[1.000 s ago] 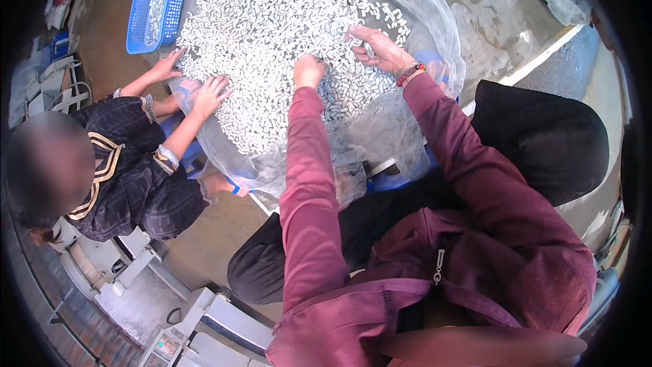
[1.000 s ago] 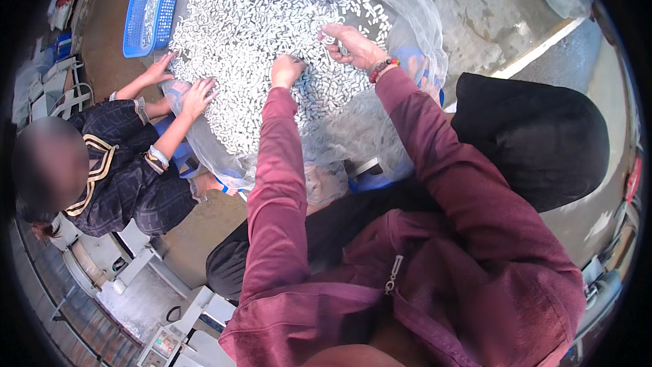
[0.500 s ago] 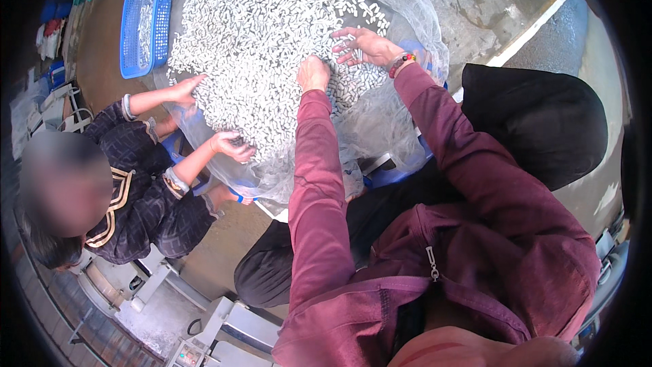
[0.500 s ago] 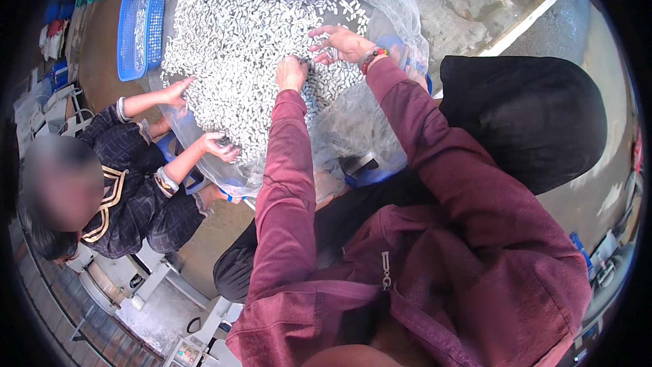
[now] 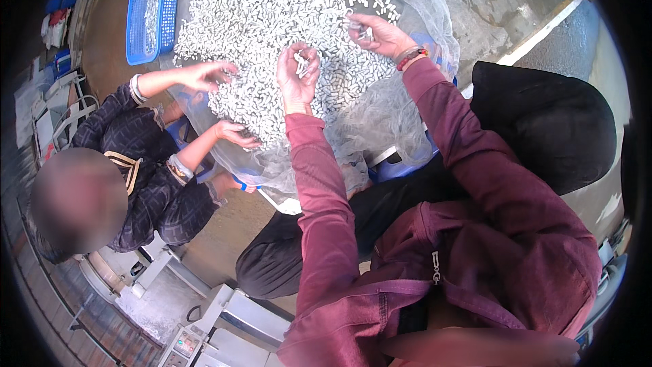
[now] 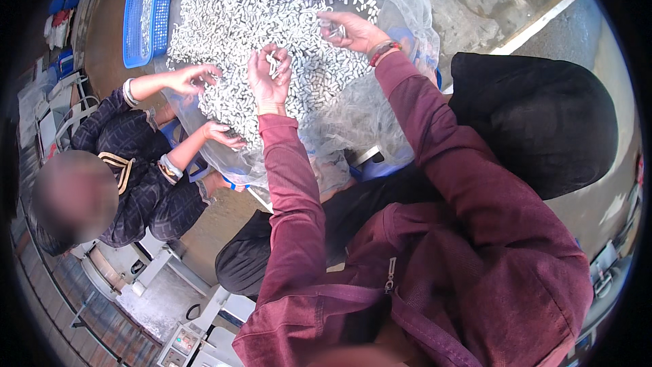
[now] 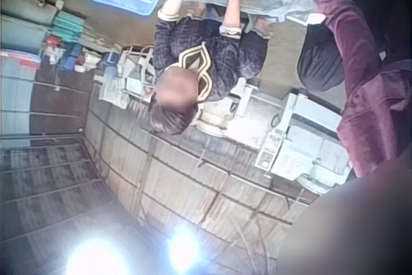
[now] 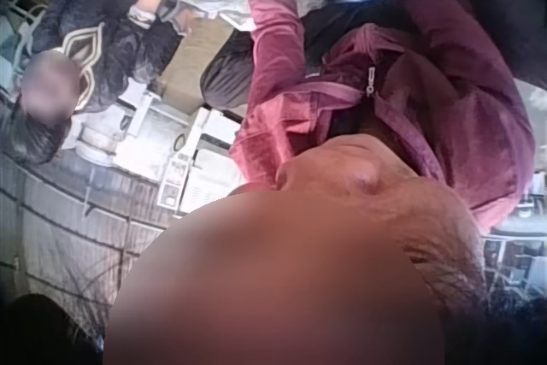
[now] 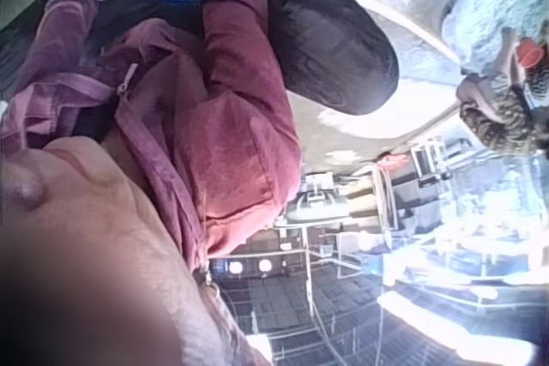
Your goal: The person sits on the floor and sorts small white items from a large pile on a plastic sheet into a blue basket. They repeatedly pick up handfuls, separate items by hand, and place them into the basket while other workers do the same nearby.
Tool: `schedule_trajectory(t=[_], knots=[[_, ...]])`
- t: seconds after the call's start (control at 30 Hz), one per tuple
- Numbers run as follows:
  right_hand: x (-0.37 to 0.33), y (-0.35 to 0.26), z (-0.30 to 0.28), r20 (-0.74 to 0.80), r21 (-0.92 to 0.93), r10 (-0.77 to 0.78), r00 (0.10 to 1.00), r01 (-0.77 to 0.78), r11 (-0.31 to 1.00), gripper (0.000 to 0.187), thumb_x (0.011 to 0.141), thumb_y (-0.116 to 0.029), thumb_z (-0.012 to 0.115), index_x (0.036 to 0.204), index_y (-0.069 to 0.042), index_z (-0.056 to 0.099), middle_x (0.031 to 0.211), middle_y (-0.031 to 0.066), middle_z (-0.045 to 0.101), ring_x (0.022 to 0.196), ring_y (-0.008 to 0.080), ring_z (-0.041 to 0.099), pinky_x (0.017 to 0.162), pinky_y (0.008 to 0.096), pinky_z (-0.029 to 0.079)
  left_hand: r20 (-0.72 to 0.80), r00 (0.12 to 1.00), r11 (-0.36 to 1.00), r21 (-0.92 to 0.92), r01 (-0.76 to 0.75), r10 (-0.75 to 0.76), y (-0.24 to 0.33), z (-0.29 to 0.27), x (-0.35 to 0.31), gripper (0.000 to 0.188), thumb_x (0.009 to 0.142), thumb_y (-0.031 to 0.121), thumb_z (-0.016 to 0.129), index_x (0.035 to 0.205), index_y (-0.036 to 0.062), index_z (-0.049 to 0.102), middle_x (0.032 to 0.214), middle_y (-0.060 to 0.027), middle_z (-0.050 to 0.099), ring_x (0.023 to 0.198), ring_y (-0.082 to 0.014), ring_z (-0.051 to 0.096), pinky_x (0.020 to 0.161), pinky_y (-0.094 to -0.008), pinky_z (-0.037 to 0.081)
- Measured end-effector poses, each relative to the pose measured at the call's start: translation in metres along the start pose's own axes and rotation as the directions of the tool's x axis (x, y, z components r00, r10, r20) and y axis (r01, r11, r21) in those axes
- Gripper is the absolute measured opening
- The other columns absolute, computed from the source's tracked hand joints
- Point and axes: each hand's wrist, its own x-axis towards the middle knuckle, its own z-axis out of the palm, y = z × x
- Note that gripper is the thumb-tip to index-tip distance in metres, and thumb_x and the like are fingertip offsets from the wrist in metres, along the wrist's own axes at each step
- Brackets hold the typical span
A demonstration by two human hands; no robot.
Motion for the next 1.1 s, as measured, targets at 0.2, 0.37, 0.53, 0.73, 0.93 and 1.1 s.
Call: schedule_trajectory(t=[0.2, 0.37, 0.53, 0.73, 0.93, 1.1], knots=[[-0.008, -0.025, -0.022, 0.316, 0.608, -0.3, 0.9, 0.051, 0.792, 0.024, 0.092, -0.011, 0.05, 0.11, 0.004, 0.046, 0.08, 0.0063, 0.046, 0.042, 0.0048, 0.032, 0.031, 0.0168, 0.026, -0.161, 0.986, 0.554, 0.825, 0.109, 0.046, -0.058, -0.002, 0.046, 0.024, 0.077, 0.026, 0.073, 0.085, 0.0051, 0.065, 0.061, 0.0005, 0.055, 0.051, -0.0053, 0.047, 0.041, -0.0215, 0.034], [-0.019, -0.05, -0.024, 0.22, 0.505, -0.194, 0.956, 0.059, 0.861, 0.046, 0.093, -0.012, 0.047, 0.135, 0.002, 0.034, 0.109, 0.0149, 0.052, 0.061, 0.007, 0.043, 0.035, 0.0161, 0.031, -0.143, 0.974, -0.399, 0.894, 0.205, 0.178, -0.095, -0.003, 0.067, 0.031, 0.072, 0.026, 0.071, 0.088, 0.0005, 0.067, 0.089, -0.0189, 0.066, 0.084, -0.0353, 0.064, 0.076, -0.0423, 0.052], [-0.009, -0.041, -0.025, 0.094, 0.516, -0.263, 0.96, 0.179, 0.838, 0.049, 0.096, -0.019, 0.044, 0.139, 0.0, 0.029, 0.122, 0.0188, 0.047, 0.087, 0.0206, 0.05, 0.065, 0.0247, 0.047, -0.016, 0.989, -0.104, 0.994, 0.032, 0.15, -0.057, -0.016, 0.052, 0.032, 0.076, 0.031, 0.071, 0.09, 0.0036, 0.065, 0.078, -0.0142, 0.065, 0.073, -0.0258, 0.064, 0.066, -0.0334, 0.051], [-0.006, -0.036, -0.01, 0.35, 0.51, -0.307, 0.885, 0.094, 0.855, 0.053, 0.095, -0.027, 0.042, 0.138, 0.002, 0.028, 0.142, 0.0222, 0.03, 0.133, 0.0375, 0.027, 0.11, 0.0516, 0.022, -0.188, 0.981, 0.985, 0.173, -0.02, 0.053, 0.0, -0.024, 0.001, 0.022, 0.09, 0.032, 0.057, 0.095, 0.0106, 0.054, 0.076, -0.0001, 0.054, 0.06, -0.0057, 0.048, 0.046, -0.0146, 0.035], [0.006, -0.016, 0.044, 0.279, 0.508, -0.035, 0.96, -0.116, 0.853, 0.056, 0.097, -0.04, 0.025, 0.121, 0.009, 0.04, 0.127, 0.0278, 0.043, 0.123, 0.0442, 0.038, 0.103, 0.0596, 0.03, 0.122, 0.95, 0.87, 0.38, -0.314, 0.289, 0.044, 0.056, 0.018, 0.014, 0.087, 0.018, 0.06, 0.091, 0.0052, 0.059, 0.08, -0.0001, 0.053, 0.068, -0.0107, 0.048, 0.06, -0.0216, 0.04], [0.004, -0.016, 0.069, -0.16, 0.325, -0.083, 0.984, 0.131, 0.937, 0.033, 0.094, -0.026, 0.045, 0.114, 0.001, 0.047, 0.115, 0.0173, 0.055, 0.11, 0.0331, 0.051, 0.094, 0.0524, 0.044, 0.429, 0.79, -0.019, 0.883, -0.469, 0.439, 0.037, 0.105, 0.027, 0.019, 0.084, 0.011, 0.063, 0.101, 0.0044, 0.065, 0.098, -0.009, 0.065, 0.093, -0.0168, 0.061, 0.082, -0.0291, 0.047]])
